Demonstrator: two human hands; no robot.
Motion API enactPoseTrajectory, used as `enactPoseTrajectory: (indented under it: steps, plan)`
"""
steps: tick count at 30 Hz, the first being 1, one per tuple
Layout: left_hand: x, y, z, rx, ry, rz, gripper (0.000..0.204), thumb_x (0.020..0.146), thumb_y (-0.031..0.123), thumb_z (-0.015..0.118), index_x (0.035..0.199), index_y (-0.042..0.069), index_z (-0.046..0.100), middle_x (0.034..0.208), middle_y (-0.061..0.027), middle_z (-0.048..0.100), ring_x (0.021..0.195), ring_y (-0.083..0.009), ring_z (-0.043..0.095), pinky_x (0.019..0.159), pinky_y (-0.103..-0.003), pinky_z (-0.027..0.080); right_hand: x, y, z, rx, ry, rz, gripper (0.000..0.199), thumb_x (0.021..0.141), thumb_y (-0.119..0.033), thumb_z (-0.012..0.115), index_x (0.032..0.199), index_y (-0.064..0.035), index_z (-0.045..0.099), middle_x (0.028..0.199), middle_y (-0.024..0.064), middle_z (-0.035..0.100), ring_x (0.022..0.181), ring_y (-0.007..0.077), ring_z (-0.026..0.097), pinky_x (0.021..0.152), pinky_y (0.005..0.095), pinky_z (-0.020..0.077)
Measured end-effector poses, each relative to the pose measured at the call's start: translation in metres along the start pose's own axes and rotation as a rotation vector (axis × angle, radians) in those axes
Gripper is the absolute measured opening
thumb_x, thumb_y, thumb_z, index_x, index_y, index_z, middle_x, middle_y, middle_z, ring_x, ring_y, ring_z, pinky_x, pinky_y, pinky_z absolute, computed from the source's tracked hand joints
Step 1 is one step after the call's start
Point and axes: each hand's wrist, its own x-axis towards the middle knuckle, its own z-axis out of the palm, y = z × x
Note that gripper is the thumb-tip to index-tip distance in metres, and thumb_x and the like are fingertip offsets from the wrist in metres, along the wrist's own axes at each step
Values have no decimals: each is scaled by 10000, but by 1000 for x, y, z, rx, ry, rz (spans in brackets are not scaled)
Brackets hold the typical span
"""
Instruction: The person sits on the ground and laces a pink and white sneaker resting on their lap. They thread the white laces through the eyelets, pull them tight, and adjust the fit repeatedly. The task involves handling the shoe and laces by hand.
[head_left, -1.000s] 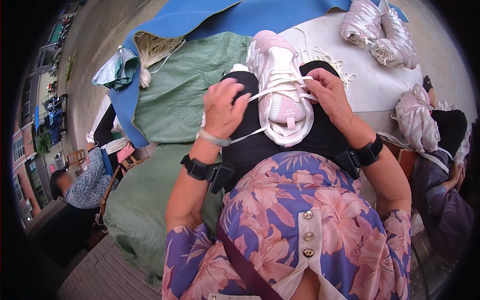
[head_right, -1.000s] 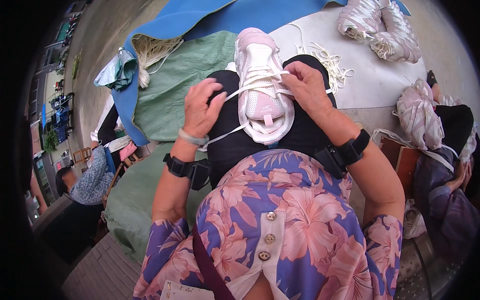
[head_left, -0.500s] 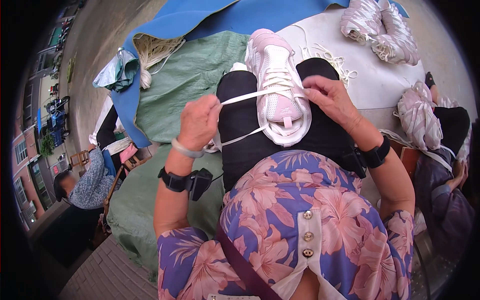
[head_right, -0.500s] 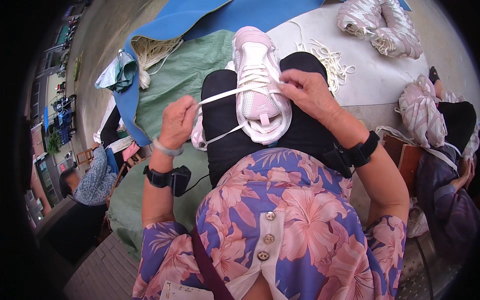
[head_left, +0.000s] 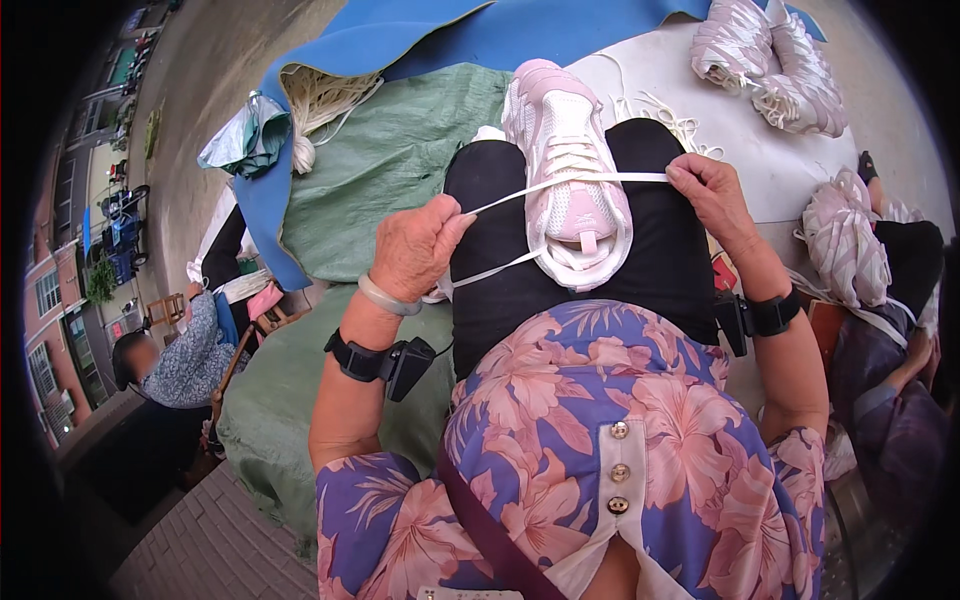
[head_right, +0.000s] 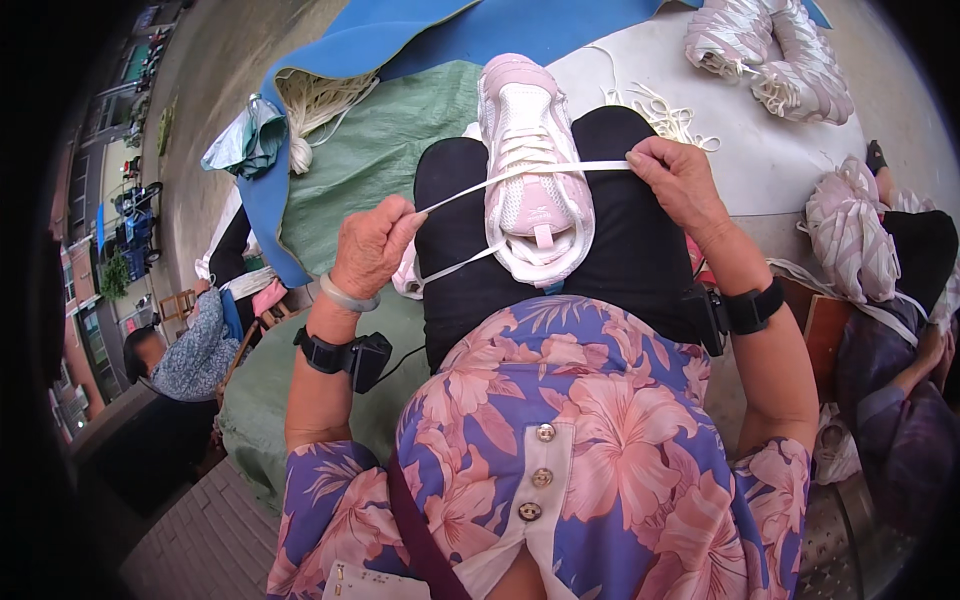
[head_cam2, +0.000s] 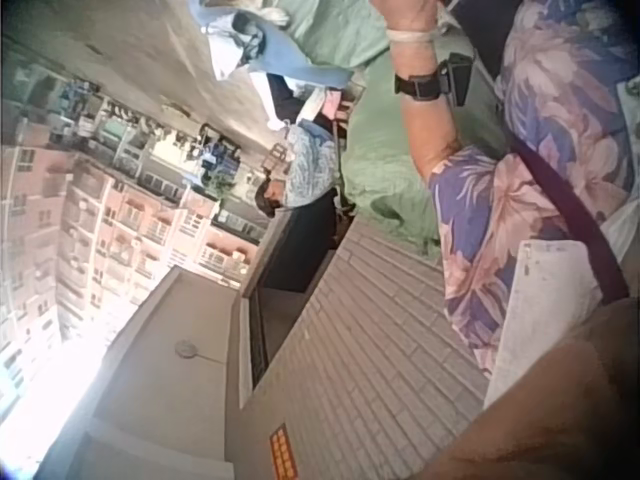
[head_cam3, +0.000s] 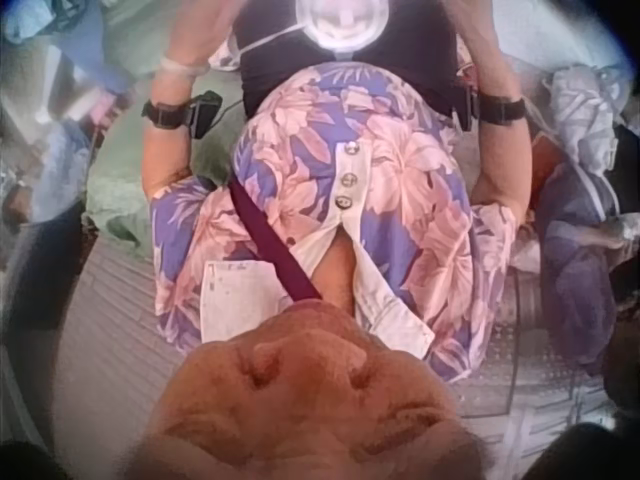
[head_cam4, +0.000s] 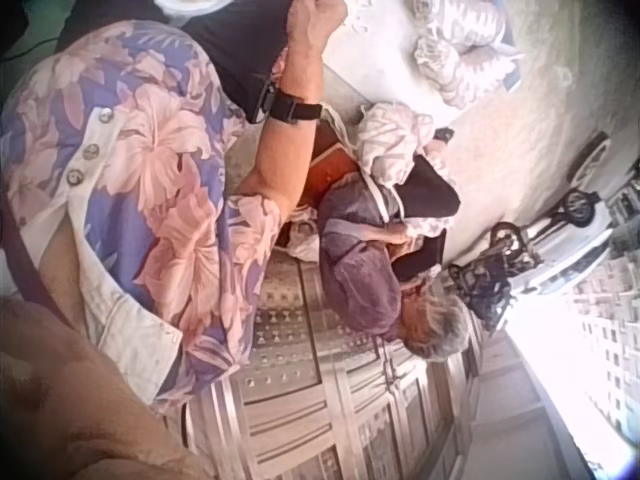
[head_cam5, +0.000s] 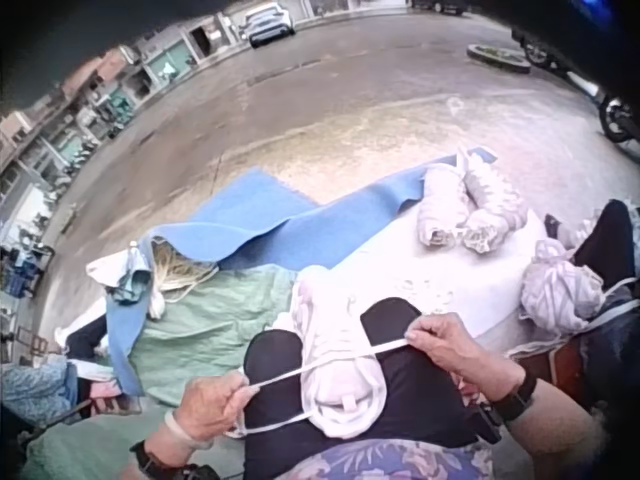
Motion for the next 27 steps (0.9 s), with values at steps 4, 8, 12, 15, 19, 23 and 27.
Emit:
enactPoseTrajectory:
  steps: [4,8,12,15,19,23,27]
  plan:
    - [-6,-8,-3,91,-11,78,138,823,180,589,752,67,557,645,-123,558,594,-316,553,511,-375,418,-1,7,5,36,0,28,155,850,-172,594,795,-28,617,628,-75,444,611,22,383,530,193,326]
    - [-11,-14,-5,98,95,110,102,806,169,593,787,69,584,692,-121,574,623,-314,558,523,-385,415,-2,12,5,22,-1,54,158,846,-173,584,798,-27,620,623,-40,500,589,67,451,547,230,372]
    - [-4,-1,-19,73,355,254,116,778,29,624,893,17,627,722,-125,589,613,-270,565,548,-316,438,5,-13,13,-368,70,-308,169,836,-189,570,859,-30,621,764,58,594,711,213,560,656,310,436]
    - [12,30,-38,166,473,417,199,742,-4,650,939,20,642,700,-102,574,601,-247,538,542,-312,429,30,-48,34,-330,85,-574,218,850,-235,545,912,-36,610,865,100,604,812,255,573,737,328,446]
    - [33,53,-45,207,525,595,275,715,-3,672,986,36,650,678,-74,561,594,-232,522,534,-306,416,41,-109,68,243,-538,-365,329,905,-326,502,1030,-32,583,753,47,571,743,118,546,691,274,456]
    - [55,58,-42,299,651,616,263,690,37,684,947,58,630,689,-62,546,580,-230,516,528,-306,400,32,-132,52,529,-556,-272,240,914,-255,507,1018,-64,608,638,-31,541,572,29,488,535,162,392]
    - [60,73,-22,153,703,651,189,708,87,680,887,62,624,704,-68,541,604,-243,528,530,-327,410,30,-138,-13,653,-276,-245,308,943,-215,450,1137,9,532,609,-61,395,520,24,339,529,190,323]
